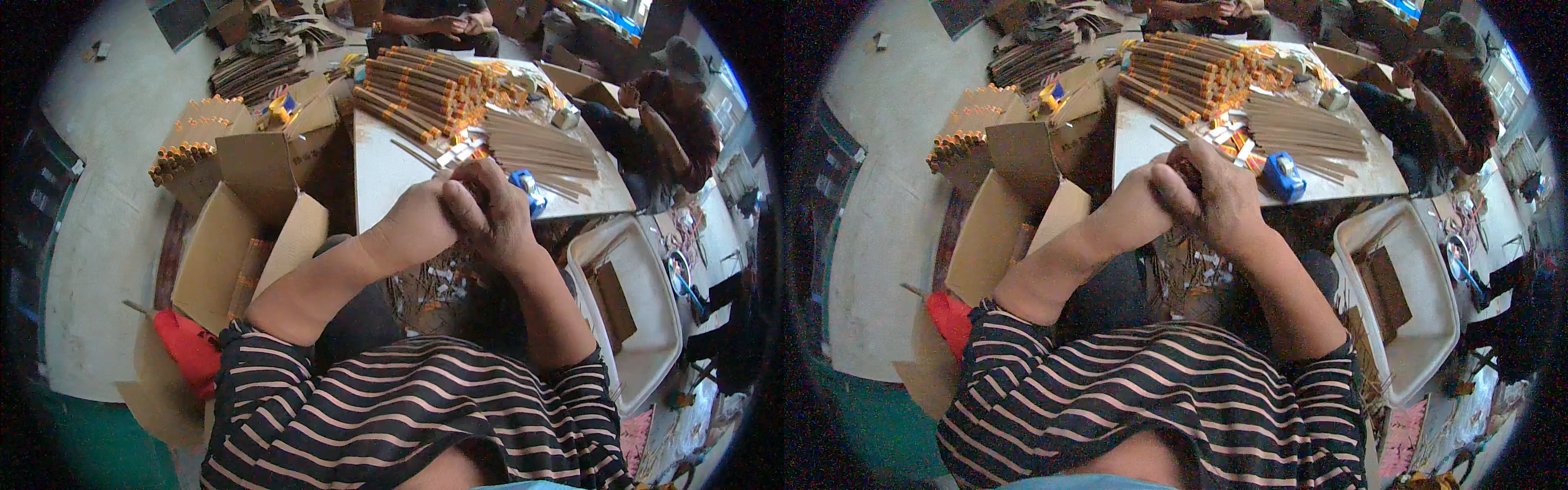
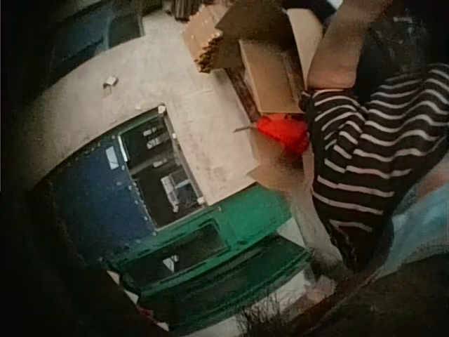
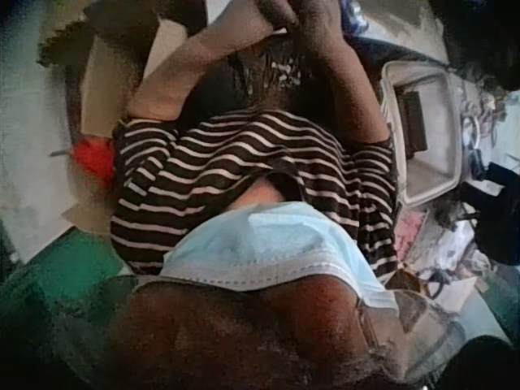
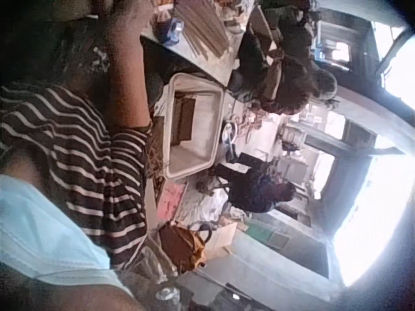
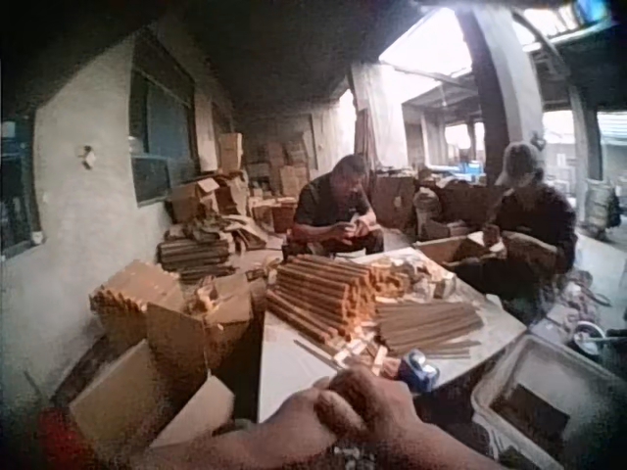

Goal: The person gathers thin wooden sticks into small bundles, wraps each bundle with a colorful paper band, and secures it with tape. The person then places the finished bundles into a nearby container.

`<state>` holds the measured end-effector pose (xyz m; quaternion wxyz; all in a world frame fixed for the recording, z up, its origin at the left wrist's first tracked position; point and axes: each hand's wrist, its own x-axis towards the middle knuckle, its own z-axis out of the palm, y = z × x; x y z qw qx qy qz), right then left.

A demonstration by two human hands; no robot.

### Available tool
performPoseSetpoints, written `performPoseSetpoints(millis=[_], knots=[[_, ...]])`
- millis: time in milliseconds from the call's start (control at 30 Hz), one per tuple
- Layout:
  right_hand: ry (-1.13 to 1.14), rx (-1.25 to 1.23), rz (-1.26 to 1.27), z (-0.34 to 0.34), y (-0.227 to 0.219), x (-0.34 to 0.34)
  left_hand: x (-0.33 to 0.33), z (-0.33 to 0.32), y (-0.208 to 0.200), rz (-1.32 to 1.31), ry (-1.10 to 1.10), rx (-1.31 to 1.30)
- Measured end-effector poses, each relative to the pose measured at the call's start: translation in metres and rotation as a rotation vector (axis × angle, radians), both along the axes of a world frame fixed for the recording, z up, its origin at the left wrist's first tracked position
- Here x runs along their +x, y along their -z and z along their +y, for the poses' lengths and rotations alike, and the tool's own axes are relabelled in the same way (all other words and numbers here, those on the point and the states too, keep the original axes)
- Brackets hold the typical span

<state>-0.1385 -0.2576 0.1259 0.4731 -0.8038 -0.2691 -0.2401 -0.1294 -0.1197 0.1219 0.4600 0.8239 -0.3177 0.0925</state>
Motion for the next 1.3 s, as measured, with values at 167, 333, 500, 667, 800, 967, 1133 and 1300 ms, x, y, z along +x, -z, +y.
performPoseSetpoints(millis=[167,333,500,667,800,967,1133,1300], knots=[[0.018,0.05,0.163,-0.01,0.034,-0.027,-0.03,0.0,0.016,0.535,0.161,-0.002],[-0.062,0.223,0.416,-0.006,0.057,-0.045,-0.051,0.015,0.015,1.221,0.254,-0.31],[-0.173,0.25,0.582,0.001,0.068,-0.049,-0.068,0.023,0.034,1.193,0.248,-0.37],[-0.425,0.29,0.772,-0.007,0.059,-0.04,-0.063,0.037,0.047,1.249,0.223,-0.48],[-0.614,0.356,0.887,-0.014,0.081,-0.023,-0.06,0.038,0.058,1.318,0.279,-0.566],[-0.709,0.443,1.029,-0.007,0.089,-0.005,-0.05,0.043,0.072,1.349,0.332,-0.625],[-0.57,0.217,0.966,-0.008,0.094,0.037,-0.033,0.052,0.088,1.344,0.271,-0.599],[0.063,-0.657,0.289,-0.055,0.116,0.153,-0.017,0.064,0.096,1.444,0.157,-0.65]])
